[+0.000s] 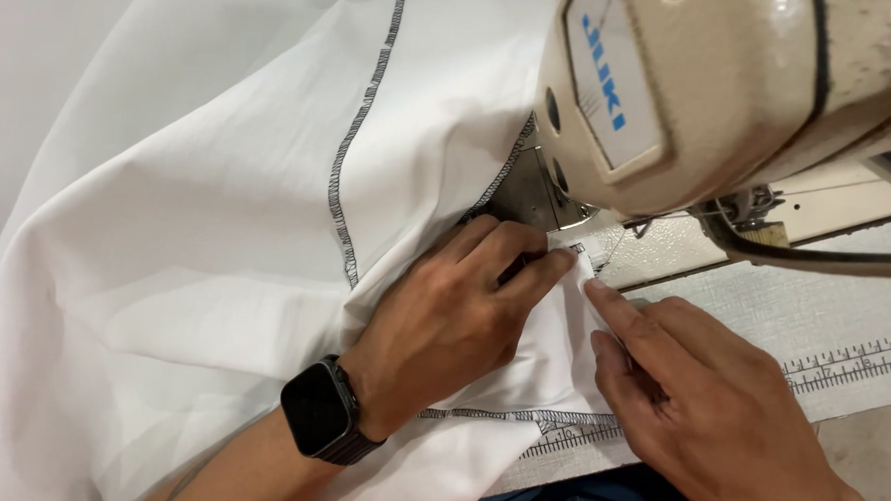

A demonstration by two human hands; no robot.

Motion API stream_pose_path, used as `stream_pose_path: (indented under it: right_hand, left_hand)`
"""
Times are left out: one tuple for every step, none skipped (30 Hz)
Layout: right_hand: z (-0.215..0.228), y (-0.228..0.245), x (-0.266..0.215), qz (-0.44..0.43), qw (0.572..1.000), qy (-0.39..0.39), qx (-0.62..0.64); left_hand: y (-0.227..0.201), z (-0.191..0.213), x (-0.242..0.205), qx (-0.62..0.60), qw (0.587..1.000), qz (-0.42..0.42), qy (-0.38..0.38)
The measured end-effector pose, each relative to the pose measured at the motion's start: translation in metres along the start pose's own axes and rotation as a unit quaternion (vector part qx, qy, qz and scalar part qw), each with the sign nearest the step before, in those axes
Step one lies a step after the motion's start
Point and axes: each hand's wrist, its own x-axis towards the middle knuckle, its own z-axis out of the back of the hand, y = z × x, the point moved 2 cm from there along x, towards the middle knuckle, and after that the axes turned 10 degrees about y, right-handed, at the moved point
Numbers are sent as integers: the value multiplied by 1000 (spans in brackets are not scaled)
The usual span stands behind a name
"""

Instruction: Stitching fabric pieces together using an industrial sewing machine.

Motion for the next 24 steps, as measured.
stream_pose_path:
  right_hand:
    - [0,1,2,-3,1000,-1,3]
    - [1,1,3,5,1000,1,0]
    - [1,3,4,13,1000,3,-3]
    - [2,2,5,12,1000,3,-3]
    - [4,4,6,29,1000,-3,-7]
    - [6,5,8,49,999,-8,-11]
    - [2,2,5,50,999,-7,-11]
    - [-1,-3,2,49,999,3,-16]
    - [-4,-7,0,48,999,12,-21]
    - [-2,-3,2,51,998,14,-22]
    - [1,1,5,64,997,7,-53]
    - [3,5,8,77,993,1,-85]
    - [3,6,8,81,993,3,-86]
    - [3,8,10,109,986,-9,-128]
    - [3,10,11,136,976,-22,-169]
    - [1,8,10,142,975,-19,-172]
    - [-1,5,9,142,971,-8,-191]
    - [-2,3,8,143,967,3,-211]
    - [-2,4,9,149,965,6,-214]
    - [-1,3,10,142,966,11,-216]
    - [-1,3,11,135,966,16,-218]
    - [0,5,12,139,965,18,-221]
    - [1,6,13,138,965,19,-222]
    - [1,6,14,136,965,19,-223]
  left_hand:
    - [0,0,0,0,1000,-2,4]
    - [0,0,1,-9,1000,1,4]
    - [1,0,1,-18,1000,4,4]
    - [1,-1,1,-18,1000,4,5]
    - [1,-1,1,-15,1000,2,8]
    - [1,-1,0,-11,1000,3,9]
    - [1,-1,0,-11,1000,5,9]
    - [1,-1,1,-13,1000,8,6]
    - [1,-1,1,-16,1000,11,3]
    - [1,-1,1,-15,1000,14,1]
    - [0,-1,0,-16,1000,12,-4]
    - [0,-1,0,-17,1000,11,-10]
    - [1,-1,0,-17,1000,14,-12]
    - [1,-2,0,-8,1000,11,-19]
    - [2,-2,-1,0,1000,8,-27]
    - [3,-3,-2,0,999,13,-32]
    - [5,-4,-3,-9,999,11,-40]
    - [6,-5,-4,-20,999,10,-49]
    - [7,-4,-5,-20,998,15,-55]
    - [8,-4,-6,-34,998,15,-57]
    - [9,-4,-6,-47,997,15,-60]
    - [9,-3,-7,-48,997,18,-65]
    - [8,-2,-8,-25,997,6,-75]
    - [7,0,-8,-1,996,-7,-84]
